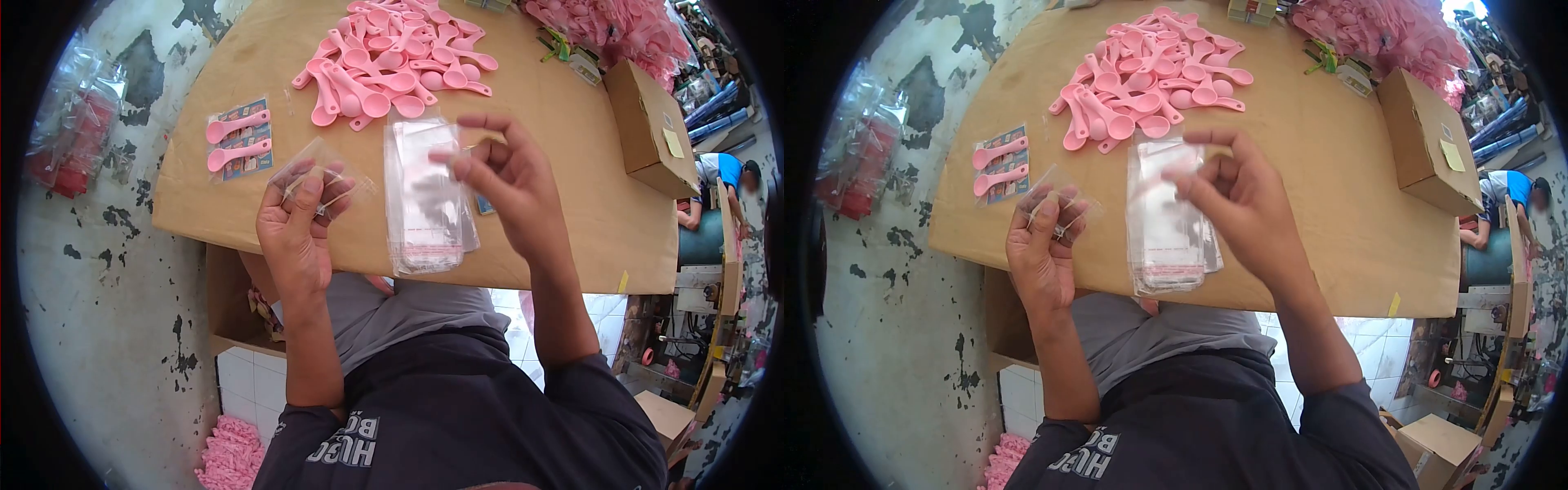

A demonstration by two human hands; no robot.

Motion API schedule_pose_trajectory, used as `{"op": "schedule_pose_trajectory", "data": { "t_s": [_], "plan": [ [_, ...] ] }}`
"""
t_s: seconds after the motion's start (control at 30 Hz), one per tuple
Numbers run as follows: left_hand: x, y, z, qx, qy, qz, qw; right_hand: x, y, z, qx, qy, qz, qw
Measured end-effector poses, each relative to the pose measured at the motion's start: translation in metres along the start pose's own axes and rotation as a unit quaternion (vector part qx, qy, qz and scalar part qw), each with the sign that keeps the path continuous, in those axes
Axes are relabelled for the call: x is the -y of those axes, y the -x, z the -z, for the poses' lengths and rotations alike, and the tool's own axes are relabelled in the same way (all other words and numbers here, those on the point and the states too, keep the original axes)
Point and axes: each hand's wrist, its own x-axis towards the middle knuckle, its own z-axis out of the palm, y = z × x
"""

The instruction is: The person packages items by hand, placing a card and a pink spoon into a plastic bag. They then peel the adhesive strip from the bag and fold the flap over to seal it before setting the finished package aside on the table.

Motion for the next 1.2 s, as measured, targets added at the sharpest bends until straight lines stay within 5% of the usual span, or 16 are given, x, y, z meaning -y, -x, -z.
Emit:
{"op": "schedule_pose_trajectory", "data": {
  "t_s": [0.3, 0.4, 0.47, 0.63, 0.73, 0.8, 0.83, 1.03, 1.2],
  "plan": [
    [-0.001, 0.002, 0.001, -0.012, -0.022, -0.013, 1.000, 0.002, -0.009, -0.001, -0.034, -0.047, 0.123, 0.991],
    [0.002, 0.000, 0.002, -0.014, -0.016, -0.010, 1.000, -0.012, 0.014, -0.006, -0.025, -0.026, 0.062, 0.997],
    [0.003, -0.001, 0.001, -0.009, -0.015, -0.007, 1.000, -0.023, 0.025, -0.006, -0.011, 0.002, -0.062, 0.998],
    [0.002, -0.001, -0.006, -0.001, -0.025, -0.012, 1.000, -0.030, 0.028, -0.009, -0.014, 0.052, -0.079, 0.995],
    [0.001, -0.001, -0.006, -0.003, -0.051, -0.016, 0.999, -0.019, 0.027, -0.008, -0.016, 0.114, -0.073, 0.991],
    [0.001, 0.000, -0.005, -0.002, -0.052, -0.018, 0.998, -0.008, 0.027, -0.007, -0.005, 0.339, -0.033, 0.940],
    [0.002, 0.000, -0.004, -0.005, -0.059, -0.021, 0.998, -0.005, 0.028, -0.003, -0.007, 0.342, -0.034, 0.939],
    [0.002, 0.001, -0.007, -0.030, -0.022, -0.028, 0.999, -0.005, 0.028, 0.036, -0.171, 0.598, -0.011, 0.783],
    [0.003, 0.002, -0.017, -0.005, -0.026, -0.012, 1.000, -0.028, 0.028, 0.056, -0.149, 0.523, -0.017, 0.839]
  ]
}}
